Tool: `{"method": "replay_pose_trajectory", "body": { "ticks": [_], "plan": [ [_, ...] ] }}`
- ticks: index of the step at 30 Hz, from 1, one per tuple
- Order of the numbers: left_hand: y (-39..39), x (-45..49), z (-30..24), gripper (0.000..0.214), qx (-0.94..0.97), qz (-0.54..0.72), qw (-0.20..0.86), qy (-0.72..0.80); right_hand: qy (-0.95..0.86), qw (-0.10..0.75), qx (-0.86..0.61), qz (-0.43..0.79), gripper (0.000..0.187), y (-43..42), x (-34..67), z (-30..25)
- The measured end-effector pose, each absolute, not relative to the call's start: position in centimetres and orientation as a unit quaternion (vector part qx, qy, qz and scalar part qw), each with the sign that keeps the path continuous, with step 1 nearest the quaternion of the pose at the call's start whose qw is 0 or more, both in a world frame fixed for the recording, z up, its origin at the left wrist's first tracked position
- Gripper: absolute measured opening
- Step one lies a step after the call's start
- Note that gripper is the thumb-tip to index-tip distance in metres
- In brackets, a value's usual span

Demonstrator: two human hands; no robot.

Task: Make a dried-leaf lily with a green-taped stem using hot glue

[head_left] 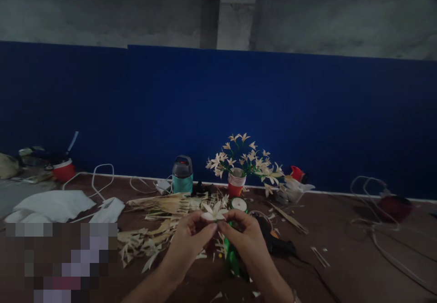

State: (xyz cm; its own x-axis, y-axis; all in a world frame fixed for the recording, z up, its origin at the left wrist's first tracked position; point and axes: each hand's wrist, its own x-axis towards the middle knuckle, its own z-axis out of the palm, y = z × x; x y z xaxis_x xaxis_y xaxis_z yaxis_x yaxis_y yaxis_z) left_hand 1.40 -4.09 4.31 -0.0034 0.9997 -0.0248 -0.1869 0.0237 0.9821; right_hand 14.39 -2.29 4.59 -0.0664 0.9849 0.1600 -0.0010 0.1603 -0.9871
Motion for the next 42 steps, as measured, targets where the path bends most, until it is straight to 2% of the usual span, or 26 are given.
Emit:
{"method": "replay_pose_trajectory", "body": {
  "ticks": [5,10,16,22,27,32,42],
  "plan": [
    [-3.8,1.0,4.0,0.028,0.461,0.514,0.558,0.461,-0.550,0.517,-0.431,0.494,0.018,-2.2,14.7,4.6],
    [-4.0,0.9,4.2,0.023,0.490,0.528,0.519,0.460,-0.535,0.513,-0.407,0.533,0.022,-1.9,15.0,4.2],
    [-3.9,1.1,4.6,0.017,0.493,0.543,0.522,0.435,-0.517,0.508,-0.396,0.564,0.025,-1.4,15.0,3.5],
    [-3.6,0.9,4.6,0.014,0.501,0.548,0.467,0.480,-0.510,0.505,-0.389,0.578,0.024,-1.5,15.2,4.1],
    [-3.0,-0.1,4.1,0.013,0.525,0.506,0.438,0.525,-0.435,0.512,-0.338,0.658,0.017,-1.6,16.0,5.2],
    [-2.5,-0.8,3.7,0.016,0.533,0.497,0.415,0.545,-0.398,0.502,-0.322,0.697,0.021,-1.4,16.2,5.6],
    [-3.0,-0.5,4.9,0.017,0.505,0.486,0.437,0.564,-0.456,0.516,-0.417,0.594,0.028,-1.0,16.2,4.9]
  ]
}}
